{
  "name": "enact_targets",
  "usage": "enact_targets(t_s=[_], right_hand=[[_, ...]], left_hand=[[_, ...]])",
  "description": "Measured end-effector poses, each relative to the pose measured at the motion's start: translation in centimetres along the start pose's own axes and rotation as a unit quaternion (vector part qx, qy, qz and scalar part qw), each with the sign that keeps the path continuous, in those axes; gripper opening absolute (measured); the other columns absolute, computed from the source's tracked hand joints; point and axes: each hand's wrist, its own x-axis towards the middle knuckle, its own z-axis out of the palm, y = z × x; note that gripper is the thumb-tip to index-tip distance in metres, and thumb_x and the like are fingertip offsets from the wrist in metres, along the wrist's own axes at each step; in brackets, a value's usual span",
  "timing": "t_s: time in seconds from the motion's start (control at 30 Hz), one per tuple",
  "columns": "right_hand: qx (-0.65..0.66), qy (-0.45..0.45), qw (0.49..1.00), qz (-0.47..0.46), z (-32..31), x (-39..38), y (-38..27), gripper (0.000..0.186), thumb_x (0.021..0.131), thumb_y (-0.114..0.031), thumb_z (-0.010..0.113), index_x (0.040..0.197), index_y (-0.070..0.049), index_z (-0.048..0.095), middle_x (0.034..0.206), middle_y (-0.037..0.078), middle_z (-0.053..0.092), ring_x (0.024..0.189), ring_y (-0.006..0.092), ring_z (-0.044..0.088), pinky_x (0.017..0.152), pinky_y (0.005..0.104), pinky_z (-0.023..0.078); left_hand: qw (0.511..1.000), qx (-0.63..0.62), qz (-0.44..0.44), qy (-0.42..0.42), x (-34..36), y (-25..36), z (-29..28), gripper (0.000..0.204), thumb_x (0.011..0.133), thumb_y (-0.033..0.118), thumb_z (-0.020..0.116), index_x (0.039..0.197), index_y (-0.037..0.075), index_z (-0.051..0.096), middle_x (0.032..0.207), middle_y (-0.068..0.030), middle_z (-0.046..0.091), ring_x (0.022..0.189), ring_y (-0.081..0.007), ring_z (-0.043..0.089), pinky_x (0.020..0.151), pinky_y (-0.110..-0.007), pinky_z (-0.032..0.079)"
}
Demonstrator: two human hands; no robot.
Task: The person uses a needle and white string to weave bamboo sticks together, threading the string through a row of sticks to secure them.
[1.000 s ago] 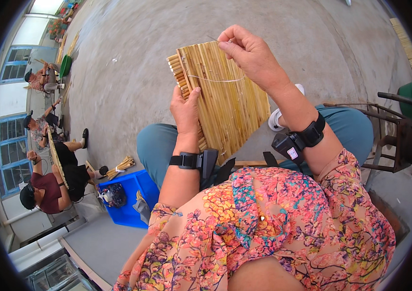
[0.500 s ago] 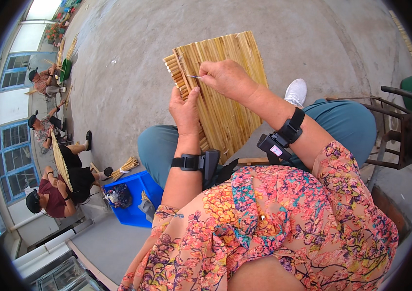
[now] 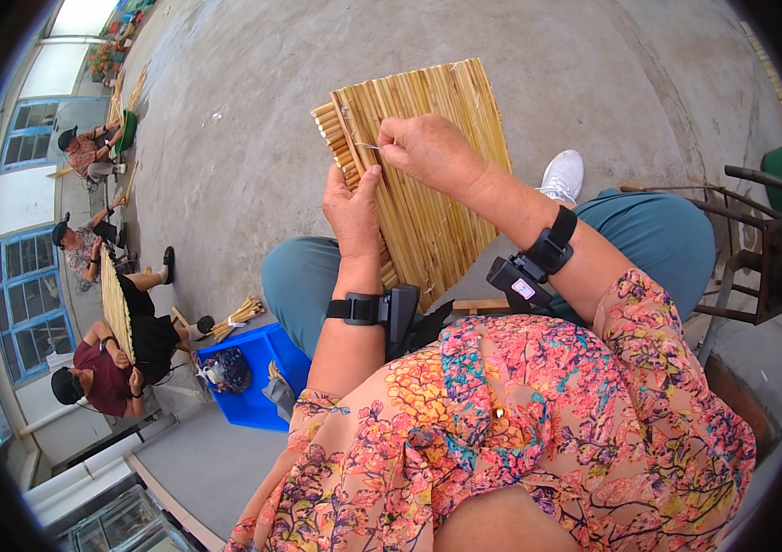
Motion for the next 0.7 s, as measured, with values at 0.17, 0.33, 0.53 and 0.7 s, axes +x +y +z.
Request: enact_targets(t_s=[0.17,0.33,0.53,0.7], right_hand=[[0.001,-0.036,0.999,0.033,-0.3,0.03,-0.6,0.011,0.076,-0.016,0.056,0.076,-0.006,0.062,0.072,0.013,0.064,0.07,0.0304,0.064,0.066,0.0415,0.051],[0.01,-0.013,1.0,0.019,0.0,-0.02,-0.24,0.013,0.076,-0.015,0.057,0.077,-0.003,0.062,0.071,0.016,0.063,0.065,0.0322,0.062,0.06,0.0397,0.049],[-0.001,-0.033,0.999,0.037,-0.34,0.08,-0.75,0.011,0.075,-0.015,0.057,0.074,-0.005,0.062,0.072,0.014,0.064,0.071,0.0308,0.064,0.067,0.0414,0.051],[-0.007,-0.03,0.999,0.032,-0.32,0.1,-0.78,0.011,0.074,-0.014,0.057,0.074,-0.005,0.062,0.072,0.015,0.064,0.07,0.031,0.064,0.066,0.0413,0.051]], left_hand=[[1.0,-0.002,0.003,0.012,-0.12,0.06,0.02,0.018,0.082,0.001,0.061,0.099,-0.001,0.058,0.092,-0.0052,0.065,0.079,-0.0092,0.059,0.069,-0.024,0.048],[1.0,-0.007,0.002,0.013,-0.16,0.15,0.17,0.017,0.081,0.001,0.062,0.098,-0.001,0.058,0.091,-0.0049,0.065,0.078,-0.0091,0.059,0.069,-0.024,0.048],[1.0,0.03,0.004,-0.006,-0.12,0.1,-0.14,0.023,0.085,-0.001,0.056,0.108,-0.002,0.054,0.098,-0.008,0.063,0.084,-0.0122,0.061,0.072,-0.024,0.05],[1.0,0.013,0.006,0.004,-0.17,0.09,0.06,0.02,0.083,0.0,0.059,0.103,-0.001,0.056,0.095,-0.0063,0.064,0.082,-0.0107,0.06,0.071,-0.024,0.049]])
